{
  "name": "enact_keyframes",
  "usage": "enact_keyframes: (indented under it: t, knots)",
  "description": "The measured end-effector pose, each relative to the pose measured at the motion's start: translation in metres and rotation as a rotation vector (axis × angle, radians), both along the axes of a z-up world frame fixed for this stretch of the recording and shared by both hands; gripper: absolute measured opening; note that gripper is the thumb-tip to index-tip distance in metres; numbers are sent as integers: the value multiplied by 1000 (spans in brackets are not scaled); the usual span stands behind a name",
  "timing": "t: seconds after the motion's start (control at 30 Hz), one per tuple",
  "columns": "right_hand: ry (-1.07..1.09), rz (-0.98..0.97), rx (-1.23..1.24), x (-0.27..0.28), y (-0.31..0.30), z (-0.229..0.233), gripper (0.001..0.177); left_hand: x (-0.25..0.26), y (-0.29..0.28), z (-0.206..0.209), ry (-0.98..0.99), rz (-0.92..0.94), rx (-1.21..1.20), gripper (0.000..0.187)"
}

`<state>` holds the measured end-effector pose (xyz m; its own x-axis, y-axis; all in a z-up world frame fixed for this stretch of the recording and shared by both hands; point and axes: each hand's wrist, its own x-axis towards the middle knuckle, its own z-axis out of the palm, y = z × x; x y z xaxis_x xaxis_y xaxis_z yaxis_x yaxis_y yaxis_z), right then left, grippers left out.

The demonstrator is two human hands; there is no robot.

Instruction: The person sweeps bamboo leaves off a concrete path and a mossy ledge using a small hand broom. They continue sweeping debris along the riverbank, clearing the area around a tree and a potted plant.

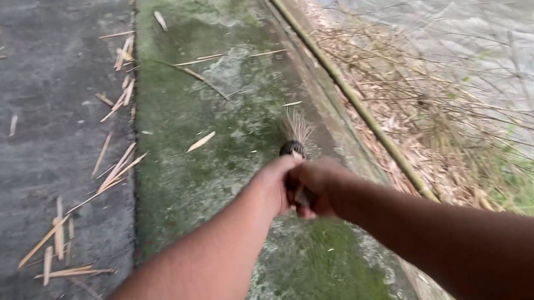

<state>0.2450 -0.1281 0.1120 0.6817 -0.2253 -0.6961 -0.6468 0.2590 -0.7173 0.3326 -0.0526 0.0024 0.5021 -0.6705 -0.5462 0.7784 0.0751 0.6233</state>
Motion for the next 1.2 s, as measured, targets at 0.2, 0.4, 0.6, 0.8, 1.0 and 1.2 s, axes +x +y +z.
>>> enact_keyframes:
  t: [0.2, 0.4, 0.6, 0.8, 1.0, 1.2]
  knots:
    - [118, 414, -123, -16, 120, -21, 12, -77, 138, 21, 206, 373, -27, 26]
    - [25, 791, 46, -6, 170, 4, 48, -85, 198, 27, 182, 851, 85, 36]
    - [-87, 734, 180, -19, 157, 24, 63, -97, 193, 74, 54, 908, 172, 44]
    - [-80, 405, 48, -57, 125, 53, 52, -98, 137, 98, 78, 641, 158, 39]
    - [-60, 39, -48, -62, 79, 26, 31, -73, 70, 59, -6, 113, 167, 20]
    - [65, -17, 3, -67, 92, -22, 33, -86, 88, 10, 178, 88, 189, 22]
